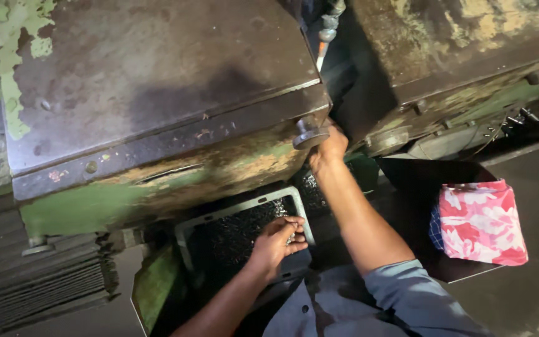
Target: The person operates a green industrial machine by turning a knob with the right hand while holding a tray of small metal parts with the left hand. The person briefly uses a caliper to measure a part before resuming operation of the machine.
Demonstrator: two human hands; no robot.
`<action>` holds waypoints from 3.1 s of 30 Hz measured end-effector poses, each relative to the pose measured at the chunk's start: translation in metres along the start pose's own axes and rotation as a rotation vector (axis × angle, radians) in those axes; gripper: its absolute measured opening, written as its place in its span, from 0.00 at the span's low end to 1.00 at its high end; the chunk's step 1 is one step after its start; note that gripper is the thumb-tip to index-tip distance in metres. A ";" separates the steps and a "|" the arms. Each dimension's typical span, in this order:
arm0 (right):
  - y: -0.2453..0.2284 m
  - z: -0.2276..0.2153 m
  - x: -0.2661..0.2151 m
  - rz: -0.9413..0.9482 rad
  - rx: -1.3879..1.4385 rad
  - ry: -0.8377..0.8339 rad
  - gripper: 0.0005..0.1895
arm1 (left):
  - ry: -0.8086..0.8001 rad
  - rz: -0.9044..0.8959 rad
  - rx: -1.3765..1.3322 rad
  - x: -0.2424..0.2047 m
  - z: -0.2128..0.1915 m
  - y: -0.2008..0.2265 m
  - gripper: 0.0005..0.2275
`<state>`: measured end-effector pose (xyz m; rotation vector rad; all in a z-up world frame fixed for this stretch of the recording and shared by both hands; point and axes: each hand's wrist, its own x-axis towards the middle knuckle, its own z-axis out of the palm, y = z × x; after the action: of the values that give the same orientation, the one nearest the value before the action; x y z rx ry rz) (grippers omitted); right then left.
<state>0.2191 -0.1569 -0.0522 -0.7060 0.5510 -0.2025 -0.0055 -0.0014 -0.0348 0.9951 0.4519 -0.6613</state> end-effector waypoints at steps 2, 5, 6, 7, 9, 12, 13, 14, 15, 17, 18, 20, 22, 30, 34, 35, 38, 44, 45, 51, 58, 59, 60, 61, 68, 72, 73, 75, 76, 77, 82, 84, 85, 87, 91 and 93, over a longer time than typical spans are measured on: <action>-0.002 0.001 -0.002 0.023 0.034 -0.008 0.15 | 0.007 0.006 0.011 0.002 0.000 -0.001 0.10; -0.003 0.001 -0.003 0.039 0.059 0.011 0.18 | 0.010 0.019 0.014 0.003 -0.002 -0.003 0.10; -0.002 0.000 -0.002 0.040 0.062 0.022 0.19 | 0.009 0.024 0.012 0.003 -0.003 -0.004 0.10; -0.002 0.000 -0.002 0.042 0.066 0.015 0.19 | 0.026 0.023 0.032 0.003 -0.004 -0.004 0.11; -0.001 -0.002 -0.001 0.046 0.074 0.001 0.18 | 0.060 0.018 0.073 0.005 -0.006 -0.002 0.11; 0.001 -0.001 0.003 0.053 0.073 -0.001 0.19 | 0.062 0.064 0.064 0.007 -0.010 -0.003 0.11; 0.001 -0.001 0.002 0.033 0.090 -0.011 0.18 | 0.056 0.065 0.069 0.008 -0.011 -0.005 0.11; 0.001 0.000 0.001 0.012 0.106 -0.021 0.16 | 0.050 0.065 0.074 0.009 -0.012 -0.006 0.11; -0.001 0.002 0.000 -0.011 0.122 -0.032 0.15 | 0.042 0.066 0.077 0.010 -0.012 -0.007 0.11; -0.003 0.004 -0.004 0.020 0.093 -0.029 0.15 | 0.050 0.060 0.087 0.014 -0.014 -0.008 0.11; -0.004 0.004 -0.006 0.036 0.078 -0.026 0.16 | 0.054 0.056 0.091 0.015 -0.015 -0.010 0.11; -0.006 0.003 -0.009 0.129 0.081 -0.011 0.13 | 0.046 0.067 0.099 0.016 -0.018 -0.010 0.12; -0.010 -0.003 -0.008 0.219 0.121 -0.041 0.13 | 0.039 0.070 0.107 0.018 -0.019 -0.010 0.12; -0.026 -0.057 -0.008 0.469 0.197 -0.389 0.22 | -0.008 0.047 0.095 0.017 -0.017 -0.014 0.11; -0.032 -0.063 -0.044 0.356 0.142 -0.068 0.14 | -0.033 0.082 0.039 0.011 -0.013 -0.011 0.10; -0.034 -0.059 -0.052 0.328 0.136 -0.034 0.11 | -0.031 0.086 0.023 0.011 -0.011 -0.008 0.10; -0.036 -0.051 -0.066 0.270 0.116 -0.013 0.08 | -0.040 0.092 0.003 0.009 -0.009 -0.011 0.09; -0.038 -0.043 -0.050 0.156 0.085 -0.148 0.10 | -0.036 0.070 0.060 0.008 -0.002 -0.020 0.09; -0.038 -0.042 -0.046 0.150 0.080 -0.172 0.09 | -0.042 0.074 0.068 0.008 0.000 -0.020 0.09; -0.034 -0.030 -0.025 0.192 0.098 -0.127 0.09 | -0.008 0.039 0.090 0.003 0.008 -0.010 0.10; -0.027 -0.021 -0.023 0.191 0.136 -0.102 0.05 | -0.051 0.100 0.083 -0.003 0.026 0.005 0.11; -0.025 -0.019 -0.022 0.199 0.156 -0.089 0.06 | -0.060 0.094 0.067 -0.006 0.028 0.006 0.11; -0.024 -0.017 -0.021 0.207 0.176 -0.076 0.06 | -0.069 0.088 0.050 -0.008 0.030 0.006 0.11; -0.023 -0.016 -0.019 0.178 0.178 -0.073 0.06 | -0.072 0.082 0.046 -0.010 0.032 0.006 0.11; -0.004 -0.022 0.005 0.120 0.220 -0.275 0.04 | -0.099 0.041 0.090 -0.009 0.022 -0.009 0.11; 0.005 -0.015 0.012 0.155 0.233 -0.115 0.06 | -0.112 0.050 0.075 -0.007 0.019 -0.006 0.11; 0.007 -0.015 0.013 0.134 0.214 -0.116 0.07 | -0.113 0.053 0.080 -0.007 0.019 -0.006 0.11; 0.007 -0.014 0.011 0.087 0.177 -0.119 0.09 | -0.117 0.061 0.091 -0.009 0.020 -0.005 0.11; 0.007 -0.012 0.011 0.082 0.182 -0.130 0.09 | -0.125 0.061 0.090 -0.010 0.020 -0.004 0.11; 0.006 -0.011 0.009 0.077 0.185 -0.141 0.10 | -0.132 0.060 0.087 -0.011 0.020 -0.003 0.12; 0.001 -0.001 0.000 0.044 0.053 -0.081 0.12 | -0.124 0.049 0.075 -0.013 0.020 0.003 0.11; -0.001 0.000 -0.002 0.026 0.028 -0.064 0.13 | -0.118 0.044 0.062 -0.012 0.020 0.005 0.11; -0.001 0.001 -0.003 0.037 0.030 -0.053 0.13 | -0.113 0.044 0.053 -0.011 0.020 0.006 0.11; -0.002 0.001 -0.005 0.058 0.035 -0.030 0.13 | -0.101 0.045 0.038 -0.010 0.020 0.008 0.10; -0.002 0.004 -0.002 0.060 0.059 -0.029 0.11 | -0.075 0.047 0.029 -0.010 0.018 0.013 0.10; -0.003 0.007 -0.003 0.038 0.063 -0.048 0.11 | -0.065 0.048 0.016 -0.012 0.018 0.013 0.10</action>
<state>0.2205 -0.1544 -0.0453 -0.6372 0.5101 -0.1665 -0.0040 -0.0084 -0.0106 0.9935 0.3650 -0.6532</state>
